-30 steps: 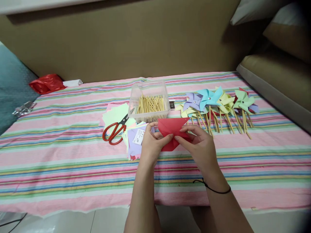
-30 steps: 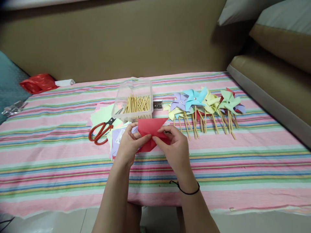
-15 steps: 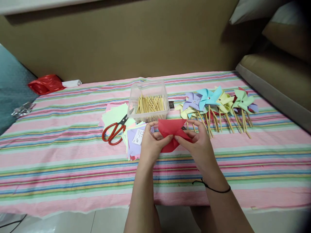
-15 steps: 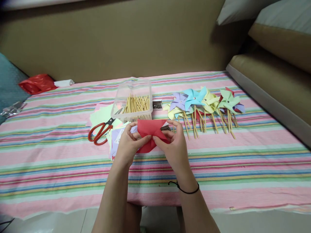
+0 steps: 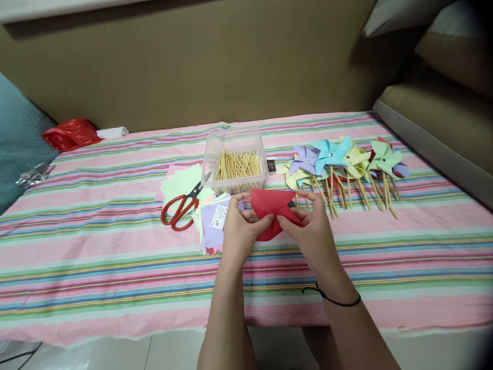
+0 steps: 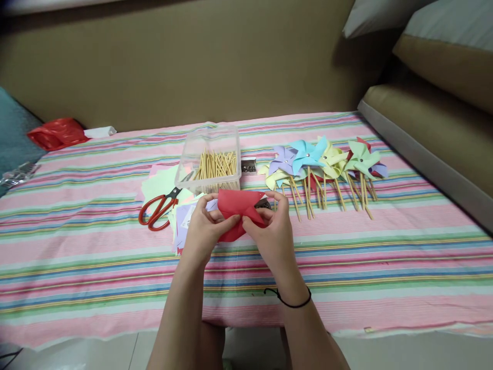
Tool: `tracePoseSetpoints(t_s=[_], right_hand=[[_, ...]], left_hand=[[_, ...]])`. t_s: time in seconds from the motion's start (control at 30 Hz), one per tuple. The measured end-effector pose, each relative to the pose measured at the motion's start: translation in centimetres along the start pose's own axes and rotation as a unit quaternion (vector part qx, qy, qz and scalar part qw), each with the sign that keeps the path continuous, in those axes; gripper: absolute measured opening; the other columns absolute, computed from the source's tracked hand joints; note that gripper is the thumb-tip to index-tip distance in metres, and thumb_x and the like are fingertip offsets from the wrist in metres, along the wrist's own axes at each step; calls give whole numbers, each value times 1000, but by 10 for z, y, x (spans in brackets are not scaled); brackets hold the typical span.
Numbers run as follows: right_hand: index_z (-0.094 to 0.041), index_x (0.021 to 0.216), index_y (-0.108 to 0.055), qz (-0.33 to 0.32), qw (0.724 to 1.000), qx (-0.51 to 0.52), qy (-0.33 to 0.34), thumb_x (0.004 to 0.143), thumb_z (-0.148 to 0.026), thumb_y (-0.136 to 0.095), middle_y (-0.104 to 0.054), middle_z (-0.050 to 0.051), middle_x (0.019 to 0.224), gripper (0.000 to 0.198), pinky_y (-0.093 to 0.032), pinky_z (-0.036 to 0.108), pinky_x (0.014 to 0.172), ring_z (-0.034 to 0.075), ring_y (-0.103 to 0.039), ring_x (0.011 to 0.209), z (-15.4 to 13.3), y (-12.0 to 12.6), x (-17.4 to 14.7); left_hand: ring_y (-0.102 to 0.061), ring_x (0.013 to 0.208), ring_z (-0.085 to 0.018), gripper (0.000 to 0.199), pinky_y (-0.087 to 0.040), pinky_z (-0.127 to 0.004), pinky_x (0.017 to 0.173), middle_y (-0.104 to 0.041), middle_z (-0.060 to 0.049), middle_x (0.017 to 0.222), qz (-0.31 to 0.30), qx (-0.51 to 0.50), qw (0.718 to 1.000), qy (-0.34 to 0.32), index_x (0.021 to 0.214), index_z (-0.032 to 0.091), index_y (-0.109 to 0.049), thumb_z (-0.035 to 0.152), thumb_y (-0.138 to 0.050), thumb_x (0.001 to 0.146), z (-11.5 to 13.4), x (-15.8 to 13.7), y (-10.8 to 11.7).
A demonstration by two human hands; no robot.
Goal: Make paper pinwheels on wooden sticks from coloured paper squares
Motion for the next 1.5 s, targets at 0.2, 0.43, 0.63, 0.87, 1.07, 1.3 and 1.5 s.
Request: tracePoseSetpoints(t_s=[0.2, 0.43, 0.63, 0.87, 1.07, 1.3, 1.5], right_hand=[[-28, 114, -39, 1, 1000, 19, -15, 63, -24, -76, -70, -2, 75, 63, -54, 30, 59, 19, -69, 66, 2, 0, 1], [-27, 114, -40, 2, 999, 43, -25, 60, -23, -78, -71, -2, 72, 66, -54, 29, 59, 18, -68, 63, 4, 3, 3], [-25, 116, -39, 7, 997, 58, -45, 57, -26, -80, -72, -1, 73, 72, -54, 31, 59, 20, -68, 64, 7, 5, 5], [-27, 116, -38, -22, 998, 42, -30, 60, -25, -79, -72, -1, 74, 69, -54, 30, 60, 19, -68, 65, 6, 5, 6], [-28, 116, -40, -43, 998, 27, -25, 62, -25, -79, -71, -3, 73, 67, -54, 30, 61, 18, -68, 66, 5, 3, 5], [-24, 123, -44, 9, 995, 84, -48, 58, -38, -84, -72, 1, 84, 77, -54, 32, 72, 18, -68, 76, 3, 3, 5], [-24, 124, -46, 38, 980, 174, -93, 63, -51, -80, -73, 1, 92, 74, -55, 34, 77, 21, -70, 87, 9, 2, 6]], left_hand=[[-67, 59, -19, 63, -50, -26, 57, -69, 2, 63, 3, -10, 1000, 11, 110, 21, -44, 27, -83, 61, 0, -1, 1], [-65, 58, -17, 68, -50, -25, 57, -71, -1, 66, 3, -22, 999, 28, 114, 21, -44, 32, -83, 60, -2, -1, 1], [-61, 52, -13, 64, -46, -21, 54, -68, 3, 60, 5, -27, 999, 25, 114, 21, -45, 34, -81, 63, -3, -1, 0], [-69, 66, -19, 69, -54, -29, 63, -73, -3, 75, -12, -48, 999, 18, 113, 21, -43, 28, -85, 59, -3, 0, -3], [-61, 52, -12, 66, -49, -22, 54, -69, 2, 66, 6, -31, 999, 6, 111, 20, -43, 23, -84, 59, -1, 0, -1], [-62, 50, -13, 64, -49, -22, 52, -69, 2, 66, 66, -134, 989, 14, 103, 19, -44, 20, -86, 53, -4, 3, -6], [-68, 61, -14, 50, -53, -24, 60, -72, -3, 73, 208, -223, 952, -19, 98, 19, -42, 11, -77, 63, -12, 3, -5]])
Point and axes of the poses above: each hand's wrist, its own x-axis towards the middle knuckle, its own y-axis out of the back of the hand, z = x × y, the point moved 6 cm from there along x, towards the middle knuckle
